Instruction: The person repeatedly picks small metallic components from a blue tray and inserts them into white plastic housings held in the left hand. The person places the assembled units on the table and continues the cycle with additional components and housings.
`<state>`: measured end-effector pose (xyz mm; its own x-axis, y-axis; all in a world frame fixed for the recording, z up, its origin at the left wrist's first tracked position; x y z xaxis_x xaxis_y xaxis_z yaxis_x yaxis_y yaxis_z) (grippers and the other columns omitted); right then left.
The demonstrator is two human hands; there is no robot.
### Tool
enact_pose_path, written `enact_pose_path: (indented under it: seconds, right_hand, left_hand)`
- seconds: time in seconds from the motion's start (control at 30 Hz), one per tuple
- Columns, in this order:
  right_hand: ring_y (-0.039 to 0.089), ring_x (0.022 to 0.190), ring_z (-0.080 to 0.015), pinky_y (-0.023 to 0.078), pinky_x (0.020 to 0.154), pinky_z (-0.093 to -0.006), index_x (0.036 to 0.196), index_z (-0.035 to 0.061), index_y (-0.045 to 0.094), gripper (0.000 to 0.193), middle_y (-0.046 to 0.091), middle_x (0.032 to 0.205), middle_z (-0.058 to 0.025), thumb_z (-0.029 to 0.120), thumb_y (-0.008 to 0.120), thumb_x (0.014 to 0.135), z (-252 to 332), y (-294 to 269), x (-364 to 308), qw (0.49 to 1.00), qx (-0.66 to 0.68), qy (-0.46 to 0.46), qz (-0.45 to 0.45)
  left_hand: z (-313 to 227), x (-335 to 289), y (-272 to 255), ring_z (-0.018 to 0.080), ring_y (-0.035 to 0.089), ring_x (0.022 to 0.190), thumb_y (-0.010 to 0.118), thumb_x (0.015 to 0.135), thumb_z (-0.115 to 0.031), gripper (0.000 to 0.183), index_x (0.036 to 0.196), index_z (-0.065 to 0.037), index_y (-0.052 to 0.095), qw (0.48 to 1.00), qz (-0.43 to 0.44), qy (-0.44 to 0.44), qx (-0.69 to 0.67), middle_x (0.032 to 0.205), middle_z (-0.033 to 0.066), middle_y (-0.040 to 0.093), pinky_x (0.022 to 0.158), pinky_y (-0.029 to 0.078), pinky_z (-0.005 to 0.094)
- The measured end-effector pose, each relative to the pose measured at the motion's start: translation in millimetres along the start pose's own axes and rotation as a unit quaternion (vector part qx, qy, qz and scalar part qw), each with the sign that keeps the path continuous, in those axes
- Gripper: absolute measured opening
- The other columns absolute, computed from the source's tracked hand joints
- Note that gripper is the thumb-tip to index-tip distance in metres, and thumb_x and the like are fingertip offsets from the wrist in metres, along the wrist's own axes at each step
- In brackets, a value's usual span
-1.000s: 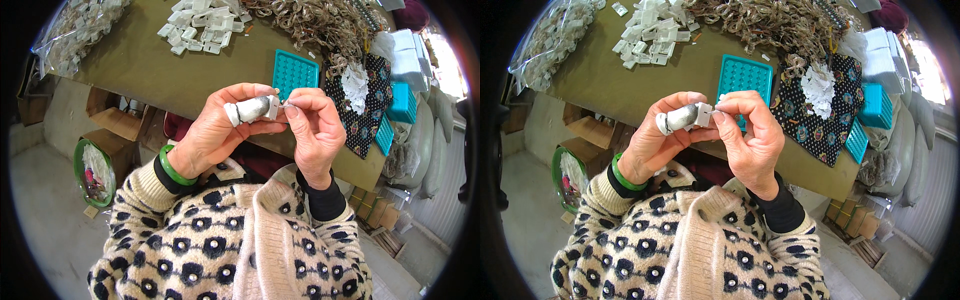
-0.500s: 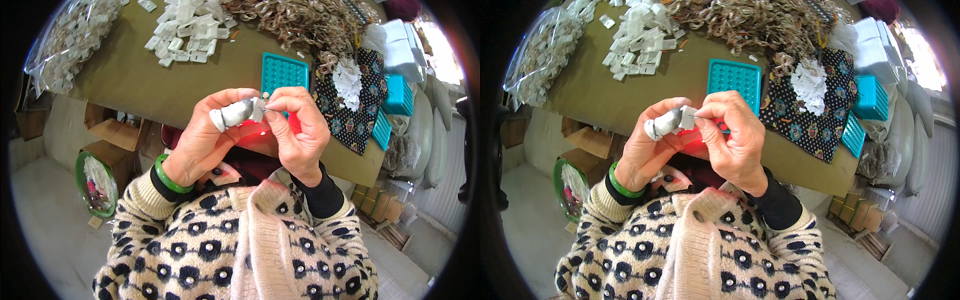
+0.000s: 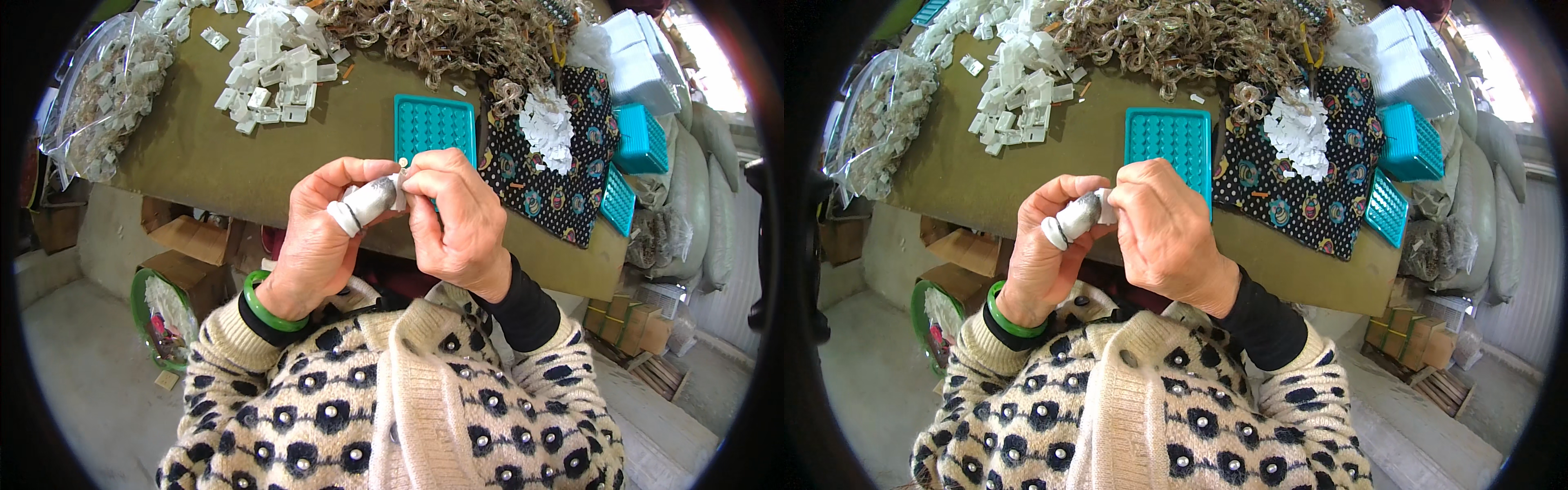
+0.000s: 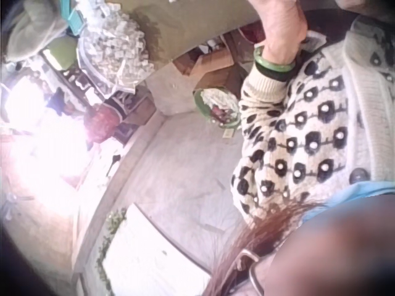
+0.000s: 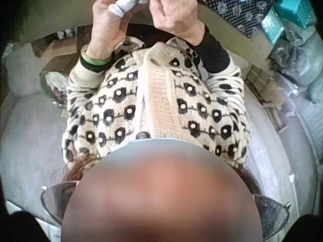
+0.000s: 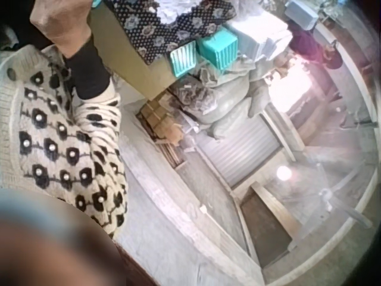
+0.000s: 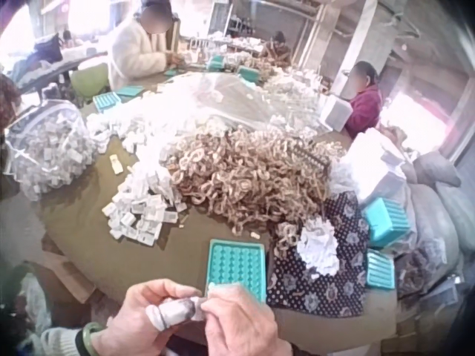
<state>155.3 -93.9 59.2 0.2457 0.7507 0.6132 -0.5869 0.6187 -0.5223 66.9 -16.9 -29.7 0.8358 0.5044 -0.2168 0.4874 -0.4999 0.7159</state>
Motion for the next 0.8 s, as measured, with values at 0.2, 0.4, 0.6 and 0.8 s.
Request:
enact_pose_path:
  seconds: [0.2, 0.4, 0.6, 0.8]
  right_hand:
    - [0.064, 0.075, -0.0231, 0.052, 0.069, -0.0301, 0.093, 0.0006, 0.062, 0.015, 0.063, 0.090, -0.0115, -0.006, 0.065, 0.081, -24.2, -11.2, 4.7, 0.997, 0.028, 0.053, 0.058]
    - [0.059, 0.068, -0.0207, 0.048, 0.059, -0.0337, 0.099, 0.0006, 0.058, 0.021, 0.058, 0.087, -0.0113, 0.006, 0.071, 0.084, -95.2, -73.0, 11.4, 0.934, -0.316, 0.112, -0.124]
    - [0.062, 0.065, -0.0209, 0.050, 0.060, -0.0341, 0.096, 0.0019, 0.059, 0.025, 0.063, 0.078, -0.0096, 0.008, 0.077, 0.078, -146.6, -74.5, 2.7, 0.939, -0.281, 0.175, -0.096]
    - [0.060, 0.066, -0.0086, 0.049, 0.061, -0.0211, 0.092, 0.0008, 0.063, 0.012, 0.066, 0.079, -0.0014, 0.004, 0.073, 0.085, -155.6, -93.3, 15.2, 0.945, 0.037, 0.306, -0.105]
  left_hand:
    - [2.0, 6.0, 7.1, 0.0232, 0.068, 0.099, 0.063, 0.095, -0.017, 0.030, 0.121, -0.002, 0.059, 0.996, 0.048, -0.030, -0.070, 0.112, 0.0129, 0.066, 0.089, 0.058, 0.0429]
    - [6.1, 9.1, -4.0, 0.0297, 0.070, 0.092, 0.062, 0.096, -0.021, 0.031, 0.121, -0.005, 0.059, 0.990, 0.045, -0.073, -0.109, 0.117, 0.0209, 0.064, 0.079, 0.061, 0.0373]
    - [2.4, 13.0, -15.8, 0.0252, 0.071, 0.086, 0.062, 0.096, -0.017, 0.024, 0.114, -0.003, 0.061, 0.995, 0.044, -0.052, -0.072, 0.110, 0.0192, 0.067, 0.070, 0.061, 0.0322]
    - [0.2, 9.2, -19.4, 0.0226, 0.072, 0.079, 0.062, 0.096, -0.016, 0.025, 0.116, -0.002, 0.060, 0.998, -0.003, -0.041, -0.045, 0.105, 0.0175, 0.068, 0.062, 0.059, 0.0268]
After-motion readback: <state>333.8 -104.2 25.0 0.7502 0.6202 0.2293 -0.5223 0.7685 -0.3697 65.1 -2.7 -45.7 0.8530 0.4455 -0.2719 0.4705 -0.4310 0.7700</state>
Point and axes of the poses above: each hand's wrist, its own x-axis towards the middle knuckle, its own y-axis out of the palm, z = x × y, the point moved 8 cm from there along x, towards the middle knuckle
